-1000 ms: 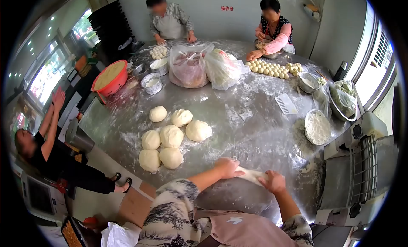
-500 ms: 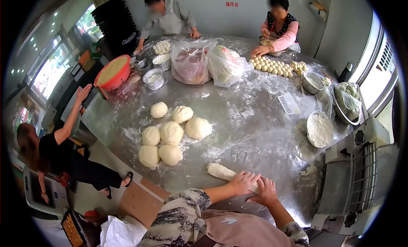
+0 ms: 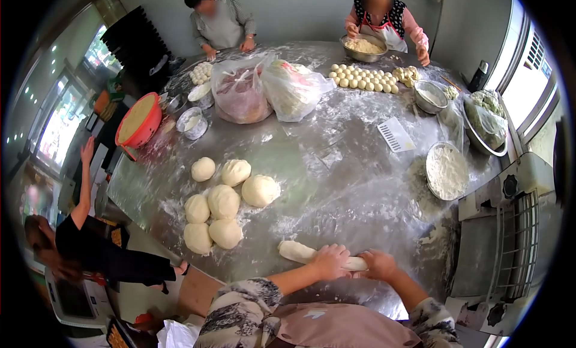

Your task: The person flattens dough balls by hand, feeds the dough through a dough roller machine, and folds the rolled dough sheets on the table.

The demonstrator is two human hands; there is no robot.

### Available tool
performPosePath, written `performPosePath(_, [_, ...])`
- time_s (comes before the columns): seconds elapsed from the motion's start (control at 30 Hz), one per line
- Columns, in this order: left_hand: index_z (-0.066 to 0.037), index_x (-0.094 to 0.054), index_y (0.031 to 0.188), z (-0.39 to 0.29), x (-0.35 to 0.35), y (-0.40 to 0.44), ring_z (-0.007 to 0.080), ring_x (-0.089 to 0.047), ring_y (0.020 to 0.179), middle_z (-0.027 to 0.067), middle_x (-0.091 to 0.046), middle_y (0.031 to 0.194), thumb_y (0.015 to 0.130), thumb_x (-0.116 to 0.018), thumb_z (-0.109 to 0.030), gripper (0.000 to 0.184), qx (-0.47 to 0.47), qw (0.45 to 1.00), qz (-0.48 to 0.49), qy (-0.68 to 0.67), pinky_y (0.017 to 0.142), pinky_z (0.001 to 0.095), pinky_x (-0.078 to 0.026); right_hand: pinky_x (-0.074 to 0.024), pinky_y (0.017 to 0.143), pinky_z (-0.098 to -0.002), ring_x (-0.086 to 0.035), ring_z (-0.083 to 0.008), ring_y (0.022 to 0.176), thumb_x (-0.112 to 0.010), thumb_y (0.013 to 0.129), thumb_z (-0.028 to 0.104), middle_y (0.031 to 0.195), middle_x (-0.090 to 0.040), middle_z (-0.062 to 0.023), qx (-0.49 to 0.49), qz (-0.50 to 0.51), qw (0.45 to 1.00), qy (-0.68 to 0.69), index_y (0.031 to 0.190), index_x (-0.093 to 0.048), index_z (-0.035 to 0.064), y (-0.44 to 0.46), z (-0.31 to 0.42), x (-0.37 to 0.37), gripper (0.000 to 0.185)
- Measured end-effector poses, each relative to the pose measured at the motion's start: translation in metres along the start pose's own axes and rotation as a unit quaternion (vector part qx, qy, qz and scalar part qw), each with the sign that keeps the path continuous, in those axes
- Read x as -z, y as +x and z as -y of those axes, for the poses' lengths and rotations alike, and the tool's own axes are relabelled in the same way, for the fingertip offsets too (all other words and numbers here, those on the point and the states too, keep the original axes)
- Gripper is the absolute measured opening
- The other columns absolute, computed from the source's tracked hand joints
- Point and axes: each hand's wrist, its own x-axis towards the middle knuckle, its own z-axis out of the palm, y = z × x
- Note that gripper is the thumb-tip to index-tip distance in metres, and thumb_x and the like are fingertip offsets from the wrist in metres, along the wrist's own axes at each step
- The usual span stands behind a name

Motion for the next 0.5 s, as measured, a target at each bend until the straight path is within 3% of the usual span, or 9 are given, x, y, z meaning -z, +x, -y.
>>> performPosePath(0.1, [-0.012, -0.039, 0.138, 0.019, 0.004, -0.001, 0.0374, -0.033, 0.131, 0.0165, -0.036, 0.139, 0.071, -0.071, -0.053, 0.085, 0.025, 0.991, -0.128, 0.021, 0.107, 0.0543, -0.026, -0.0442, 0.095, -0.0445, -0.051, -0.0365, 0.115, -0.075, 0.070, 0.047, 0.123, -0.055, -0.0170, 0.104, -0.032, 0.993, -0.035, 0.124, -0.055, 0.0093, 0.034, -0.042, 0.010, 0.069])
performPosePath(0.17, [-0.016, -0.022, 0.148, 0.052, 0.023, 0.013, 0.0444, -0.019, 0.137, 0.0193, -0.017, 0.151, 0.070, -0.071, -0.059, 0.102, 0.146, 0.986, -0.076, 0.030, 0.110, 0.0595, -0.014, -0.0406, 0.100, -0.0455, -0.046, -0.0396, 0.120, -0.076, 0.071, 0.043, 0.131, -0.048, -0.0210, 0.014, -0.064, 0.998, -0.011, 0.131, -0.049, 0.0085, 0.063, -0.040, 0.053, 0.074])
performPosePath(0.23, [-0.014, -0.014, 0.150, 0.081, 0.044, 0.026, 0.0477, -0.009, 0.139, 0.0234, -0.009, 0.153, 0.066, -0.071, -0.065, 0.114, 0.241, 0.966, -0.091, 0.017, 0.110, 0.0616, -0.009, -0.0408, 0.099, -0.0462, -0.045, -0.0416, 0.120, -0.077, 0.071, 0.041, 0.129, -0.048, -0.0238, -0.034, -0.200, 0.979, 0.019, 0.131, -0.048, 0.0077, 0.109, -0.077, 0.061, 0.075])
performPosePath(0.33, [-0.013, -0.003, 0.152, 0.109, 0.057, 0.044, 0.0490, 0.005, 0.141, 0.0264, 0.006, 0.154, 0.060, -0.072, -0.071, 0.129, 0.294, 0.955, -0.020, 0.023, 0.110, 0.0621, -0.002, -0.0386, 0.101, -0.0481, -0.041, -0.0425, 0.124, -0.077, 0.069, 0.037, 0.135, -0.042, -0.0245, -0.022, -0.270, 0.963, -0.006, 0.136, -0.039, 0.0086, 0.184, -0.123, 0.100, 0.082])
performPosePath(0.4, [-0.011, 0.003, 0.151, 0.106, 0.068, 0.051, 0.0485, 0.011, 0.140, 0.0263, 0.012, 0.154, 0.057, -0.072, -0.073, 0.136, 0.307, 0.951, 0.022, 0.025, 0.109, 0.0618, 0.001, -0.0322, 0.106, -0.0507, -0.034, -0.0440, 0.130, -0.078, 0.067, 0.037, 0.141, -0.036, -0.0238, -0.077, -0.289, 0.954, -0.018, 0.139, -0.036, 0.0104, 0.225, -0.131, 0.136, 0.088])
performPosePath(0.5, [-0.009, 0.006, 0.151, 0.104, 0.072, 0.051, 0.0484, 0.014, 0.140, 0.0269, 0.014, 0.154, 0.055, -0.072, -0.075, 0.140, 0.317, 0.946, 0.053, 0.031, 0.109, 0.0623, 0.002, -0.0191, 0.112, -0.0553, -0.019, -0.0460, 0.139, -0.080, 0.061, 0.037, 0.147, -0.028, -0.0236, -0.219, -0.240, 0.939, -0.112, 0.144, -0.030, 0.0135, 0.259, -0.121, 0.192, 0.100])
